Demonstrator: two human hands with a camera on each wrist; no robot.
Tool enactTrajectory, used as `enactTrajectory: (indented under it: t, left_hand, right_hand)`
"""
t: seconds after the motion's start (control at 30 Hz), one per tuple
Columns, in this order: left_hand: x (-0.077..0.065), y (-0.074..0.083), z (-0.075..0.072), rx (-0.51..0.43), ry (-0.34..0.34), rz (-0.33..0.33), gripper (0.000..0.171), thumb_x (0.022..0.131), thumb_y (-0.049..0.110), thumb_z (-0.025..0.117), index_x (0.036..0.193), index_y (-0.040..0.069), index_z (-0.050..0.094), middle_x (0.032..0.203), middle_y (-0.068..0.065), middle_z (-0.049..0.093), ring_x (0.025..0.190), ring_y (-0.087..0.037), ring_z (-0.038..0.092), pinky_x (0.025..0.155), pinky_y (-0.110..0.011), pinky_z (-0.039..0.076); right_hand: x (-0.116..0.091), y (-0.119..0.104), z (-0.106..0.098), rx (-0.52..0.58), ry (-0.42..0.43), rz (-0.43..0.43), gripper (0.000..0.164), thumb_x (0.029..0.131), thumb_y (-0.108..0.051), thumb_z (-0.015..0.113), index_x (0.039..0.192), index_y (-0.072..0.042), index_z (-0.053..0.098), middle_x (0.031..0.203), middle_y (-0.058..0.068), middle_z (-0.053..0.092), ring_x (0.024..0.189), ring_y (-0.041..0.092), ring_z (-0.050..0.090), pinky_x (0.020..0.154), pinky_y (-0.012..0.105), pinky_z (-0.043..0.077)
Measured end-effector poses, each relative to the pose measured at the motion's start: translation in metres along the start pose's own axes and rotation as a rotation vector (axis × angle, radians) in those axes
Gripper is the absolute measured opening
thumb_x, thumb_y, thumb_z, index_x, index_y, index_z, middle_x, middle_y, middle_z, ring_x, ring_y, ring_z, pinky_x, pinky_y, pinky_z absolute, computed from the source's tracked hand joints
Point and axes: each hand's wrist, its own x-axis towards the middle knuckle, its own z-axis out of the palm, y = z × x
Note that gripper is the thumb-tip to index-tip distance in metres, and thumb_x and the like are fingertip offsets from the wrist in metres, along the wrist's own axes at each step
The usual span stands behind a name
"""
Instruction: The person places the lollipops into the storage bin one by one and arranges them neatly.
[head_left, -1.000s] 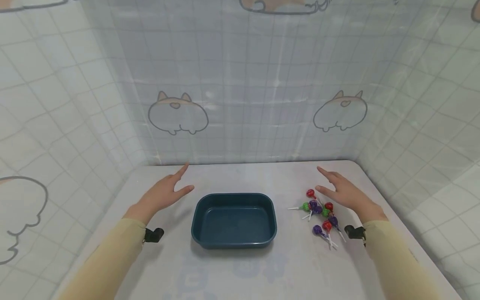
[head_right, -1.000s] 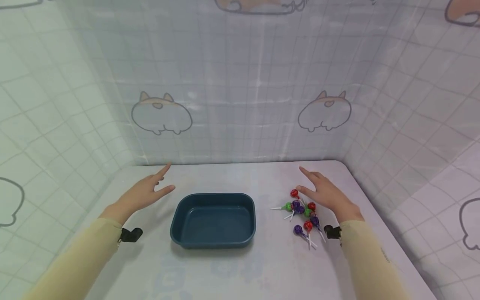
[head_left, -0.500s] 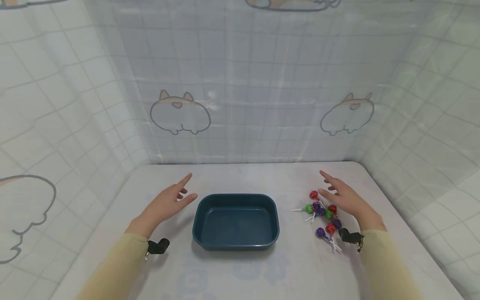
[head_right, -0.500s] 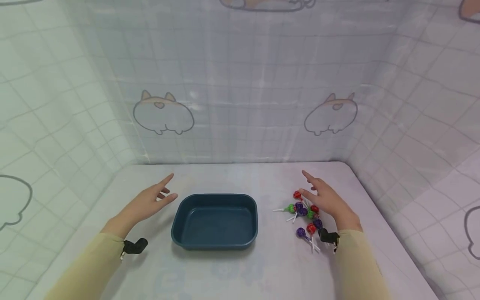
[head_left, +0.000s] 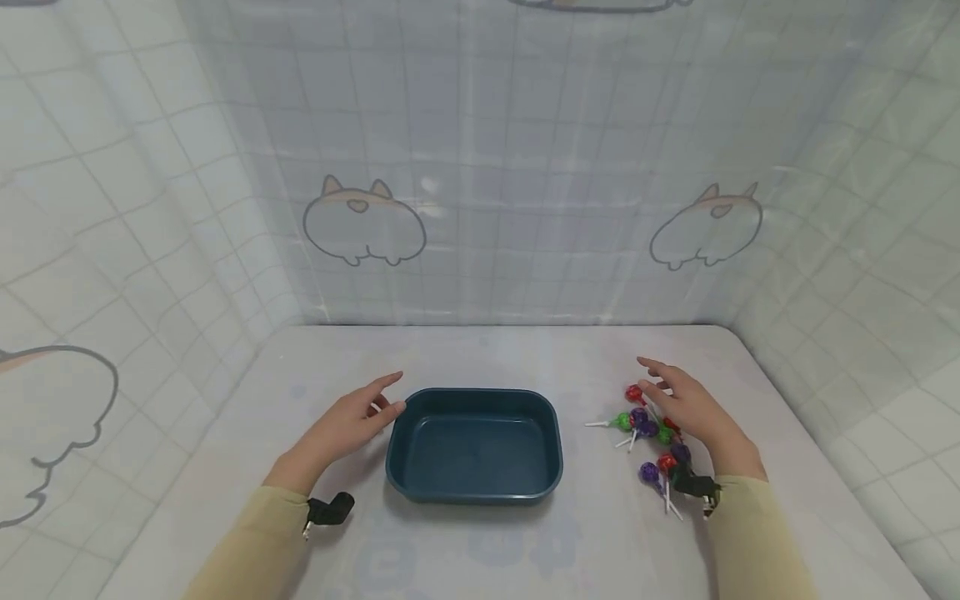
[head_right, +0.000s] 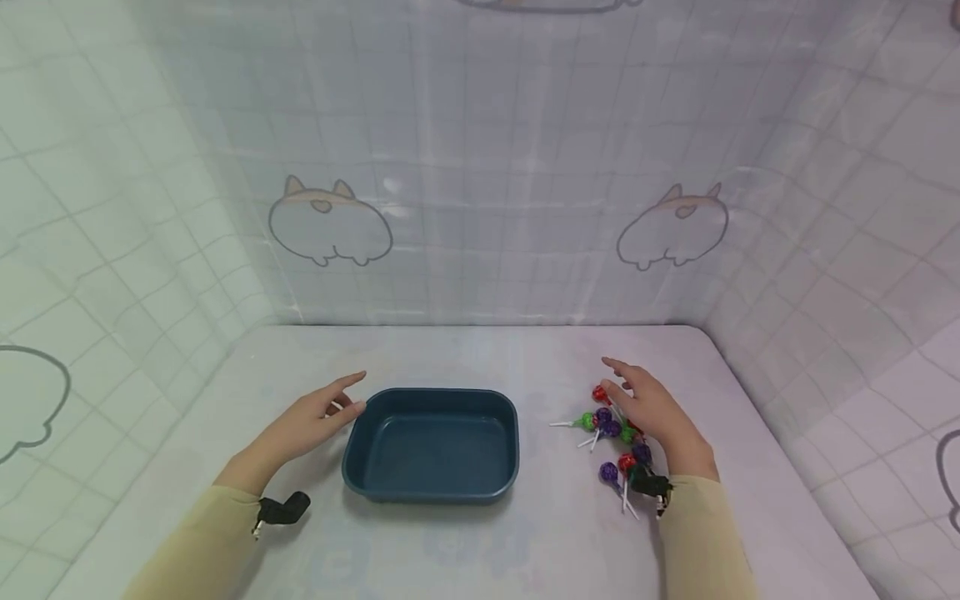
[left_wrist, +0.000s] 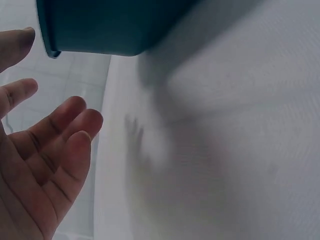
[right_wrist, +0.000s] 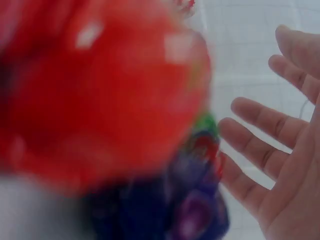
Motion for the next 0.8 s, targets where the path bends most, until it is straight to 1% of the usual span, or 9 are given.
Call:
enactTrajectory:
  t: [0.13,0.2,0.27,0.4,0.47,0.63,0.8]
  left_hand:
    - [0.001,-0.002,0.005,-0.005,-0.008,-0.009,0.071,0.096,0.062,0.050,0.154,0.023,0.036,0.106,-0.002,0.061,0.086,-0.013,0.059,0.076,-0.038,0.048]
    - [0.001,-0.003,0.006,-0.009,-0.007,-0.015,0.070,0.096,0.060,0.052,0.153,0.023,0.037,0.106,-0.002,0.062,0.086,-0.013,0.059,0.075,-0.039,0.048]
    - [0.001,-0.003,0.007,-0.022,-0.013,-0.012,0.067,0.097,0.057,0.054,0.153,0.023,0.039,0.106,-0.002,0.062,0.087,-0.014,0.060,0.076,-0.039,0.049]
    - [0.001,-0.003,0.009,-0.046,-0.027,0.006,0.061,0.098,0.051,0.056,0.150,0.022,0.043,0.105,0.000,0.063,0.089,-0.014,0.061,0.078,-0.039,0.049]
    - [0.000,-0.003,0.010,-0.053,-0.027,0.019,0.057,0.099,0.049,0.056,0.148,0.021,0.047,0.103,0.001,0.064,0.089,-0.013,0.061,0.078,-0.039,0.049]
    - [0.002,-0.002,0.012,-0.074,-0.029,0.029,0.048,0.099,0.046,0.057,0.141,0.022,0.055,0.097,0.002,0.064,0.083,-0.015,0.058,0.072,-0.037,0.047]
    - [0.005,0.000,0.016,-0.097,-0.040,0.053,0.046,0.100,0.041,0.059,0.141,0.019,0.055,0.089,0.004,0.062,0.076,-0.017,0.056,0.066,-0.036,0.047]
  right_hand:
    - [0.002,0.000,-0.004,-0.032,0.024,-0.020,0.056,0.104,-0.040,0.050,0.151,-0.010,0.040,0.144,0.022,0.045,0.121,0.043,0.049,0.096,0.064,0.038]
    - [0.003,-0.001,-0.004,-0.029,0.030,-0.023,0.054,0.104,-0.038,0.051,0.150,-0.011,0.042,0.143,0.021,0.047,0.120,0.042,0.049,0.096,0.063,0.039]
    - [0.005,-0.001,-0.003,-0.026,0.018,-0.024,0.052,0.104,-0.035,0.051,0.149,-0.010,0.043,0.142,0.022,0.048,0.120,0.042,0.049,0.095,0.062,0.040]
    - [0.007,-0.002,0.005,-0.033,-0.025,0.004,0.050,0.104,-0.032,0.051,0.148,-0.010,0.045,0.142,0.020,0.049,0.121,0.041,0.049,0.096,0.061,0.039]
    - [0.008,-0.003,0.009,-0.041,-0.031,0.013,0.047,0.105,-0.031,0.051,0.146,-0.009,0.048,0.139,0.019,0.052,0.121,0.040,0.051,0.097,0.060,0.039]
    - [0.009,-0.003,0.018,-0.071,-0.023,-0.002,0.037,0.103,-0.021,0.054,0.137,-0.005,0.059,0.128,0.019,0.060,0.117,0.039,0.055,0.098,0.059,0.040]
    - [0.007,0.002,0.023,-0.124,-0.021,0.006,0.029,0.101,-0.014,0.057,0.127,-0.005,0.066,0.122,0.017,0.064,0.114,0.037,0.058,0.096,0.057,0.042]
